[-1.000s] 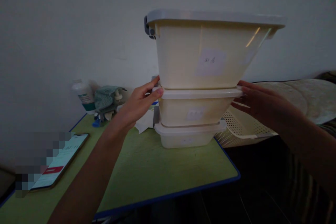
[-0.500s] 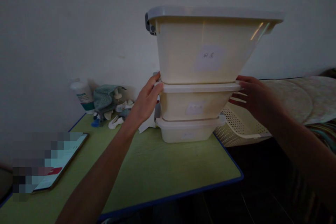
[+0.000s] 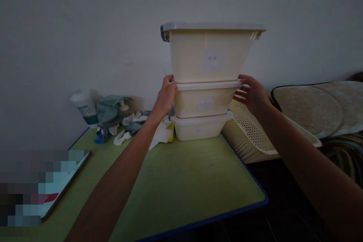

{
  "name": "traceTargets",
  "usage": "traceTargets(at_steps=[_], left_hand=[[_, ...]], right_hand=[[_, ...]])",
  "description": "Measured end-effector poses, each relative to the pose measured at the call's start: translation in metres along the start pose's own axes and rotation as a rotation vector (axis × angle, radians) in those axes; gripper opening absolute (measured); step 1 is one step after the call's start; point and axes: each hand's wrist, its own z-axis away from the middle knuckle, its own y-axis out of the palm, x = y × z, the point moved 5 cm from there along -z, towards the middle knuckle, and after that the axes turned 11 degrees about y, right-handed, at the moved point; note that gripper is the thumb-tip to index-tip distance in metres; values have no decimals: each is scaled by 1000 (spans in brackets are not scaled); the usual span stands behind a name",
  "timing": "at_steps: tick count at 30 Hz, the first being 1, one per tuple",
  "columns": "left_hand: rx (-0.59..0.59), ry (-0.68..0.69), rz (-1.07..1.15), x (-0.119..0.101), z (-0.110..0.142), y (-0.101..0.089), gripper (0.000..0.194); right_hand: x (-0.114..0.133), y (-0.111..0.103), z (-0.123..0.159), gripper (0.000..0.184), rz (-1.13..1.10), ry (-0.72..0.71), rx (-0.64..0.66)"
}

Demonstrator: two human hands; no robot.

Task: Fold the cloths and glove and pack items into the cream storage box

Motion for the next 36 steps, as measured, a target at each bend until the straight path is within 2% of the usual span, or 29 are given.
traceTargets(at_steps=[8,14,20,26,30,32,36], left_hand=[[-44,-64,25,34,-35,12,24],[-53,-80,40,46,-52,18,25],[-75,-70,61,59,-65,22,24],[-109,-38,107,60,-70,28,28],[-167,83,9,48,-70,22,42],[-162,129,-37,41,-69,19,52],[-61,105,-55,31,-68,19,62]], right_hand=[[-5,14,-37,28,1,-4,-16],[-8,26,-62,28,-3,1,-78],[-9,33,-82,31,42,-34,-82],[-10,31,-93,29,79,-92,-91],[-3,29,-97,33,101,-207,-104],[5,31,-96,38,111,-295,-70],[20,46,-88,36,212,-539,207]])
